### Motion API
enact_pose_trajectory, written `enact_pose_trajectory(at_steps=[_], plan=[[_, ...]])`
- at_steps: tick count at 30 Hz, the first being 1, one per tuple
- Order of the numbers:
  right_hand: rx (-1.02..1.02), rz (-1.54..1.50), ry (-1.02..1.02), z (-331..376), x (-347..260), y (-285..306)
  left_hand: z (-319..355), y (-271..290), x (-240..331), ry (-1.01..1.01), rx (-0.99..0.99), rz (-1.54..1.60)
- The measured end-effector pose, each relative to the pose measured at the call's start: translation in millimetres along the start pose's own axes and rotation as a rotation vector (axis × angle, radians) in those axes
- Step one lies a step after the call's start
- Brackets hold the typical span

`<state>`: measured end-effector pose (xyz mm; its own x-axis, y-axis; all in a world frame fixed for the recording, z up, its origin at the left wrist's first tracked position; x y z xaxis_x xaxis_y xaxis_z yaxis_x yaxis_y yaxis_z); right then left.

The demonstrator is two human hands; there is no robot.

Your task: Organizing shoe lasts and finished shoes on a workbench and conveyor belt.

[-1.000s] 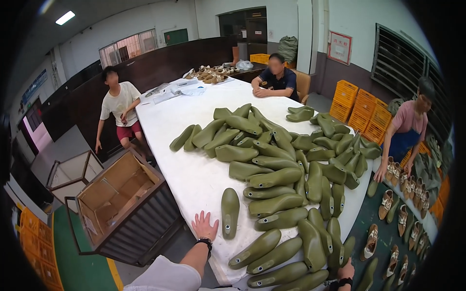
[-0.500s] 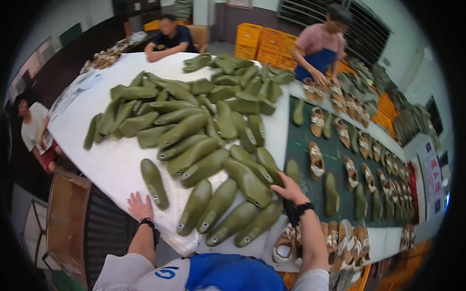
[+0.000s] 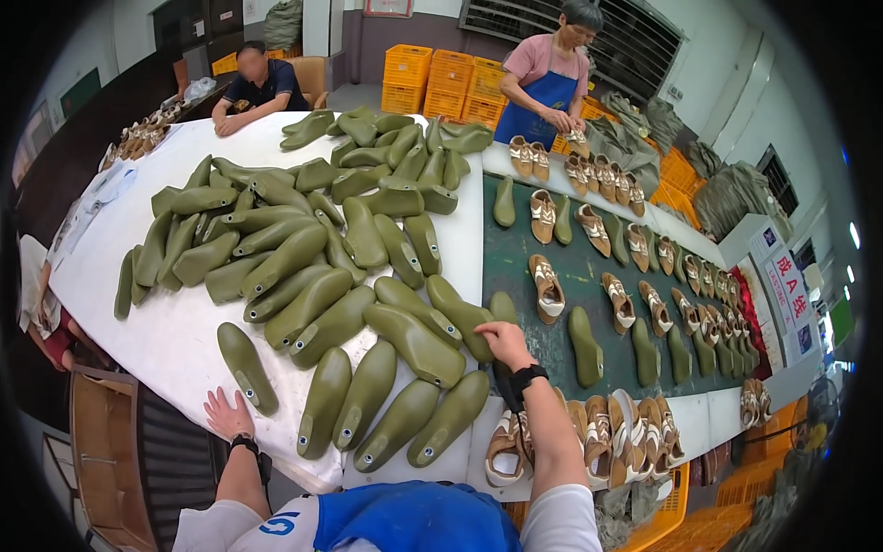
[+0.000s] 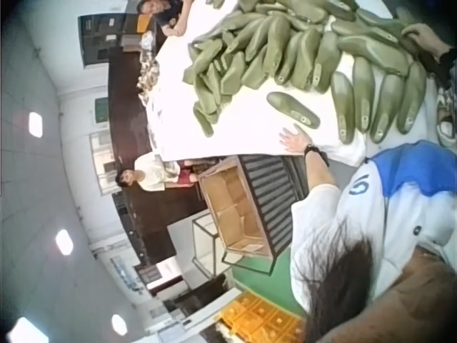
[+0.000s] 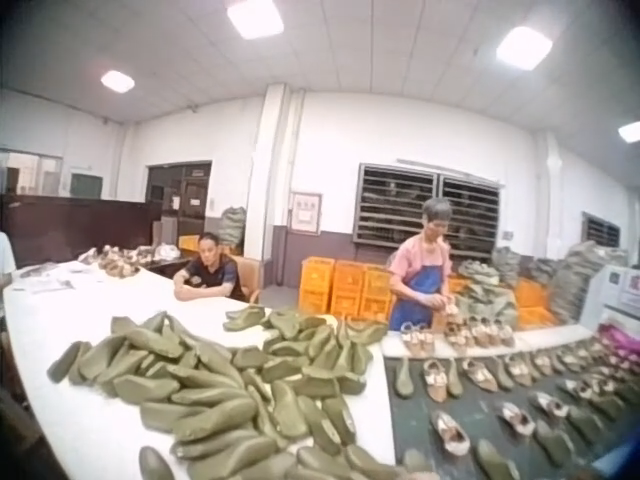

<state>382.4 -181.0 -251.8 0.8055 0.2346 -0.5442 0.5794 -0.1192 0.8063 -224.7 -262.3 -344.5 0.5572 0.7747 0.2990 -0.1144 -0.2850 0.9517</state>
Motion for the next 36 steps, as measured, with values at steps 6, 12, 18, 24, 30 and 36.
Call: enact_pose_trajectory(at_steps=[6, 12, 18, 24, 30, 36], plan=[[0.028, -0.624, -0.219, -7.8, -24.2, 29.8, -2.3, -1.5, -5.9, 0.003, 0.020, -0.013], [0.070, -0.683, -0.111, -3.5, -109.7, -7.8, -1.8, 0.3, -4.0, -0.003, 0.021, -0.029], [-0.028, -0.387, 0.115, -7.8, -181.7, -64.7, -0.6, 5.0, 0.3, -0.006, -0.011, -0.074], [-0.166, -0.360, 0.312, 12.8, -181.1, -58.4, -2.0, -4.4, 4.3, 0.008, -0.007, -0.152], [-0.313, -0.149, 0.001, 118.4, -139.4, 20.1, -8.1, -10.8, -8.7, 0.030, -0.001, -0.218], [-0.340, 0.112, -0.239, 249.3, -118.8, 15.2, -12.9, -16.8, -7.8, 0.010, 0.016, -0.258]])
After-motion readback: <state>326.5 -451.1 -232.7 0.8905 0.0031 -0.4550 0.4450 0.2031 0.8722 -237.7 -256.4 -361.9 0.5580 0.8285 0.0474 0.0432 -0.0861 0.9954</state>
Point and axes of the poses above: each hand's wrist, its own z-axis away from the middle knuckle, its own y-axis out of the back of the hand, x = y × z, the point moved 7 cm from there along -z, towards the middle knuckle, and after that the axes turned 11 degrees about y, right-handed, at the moved point
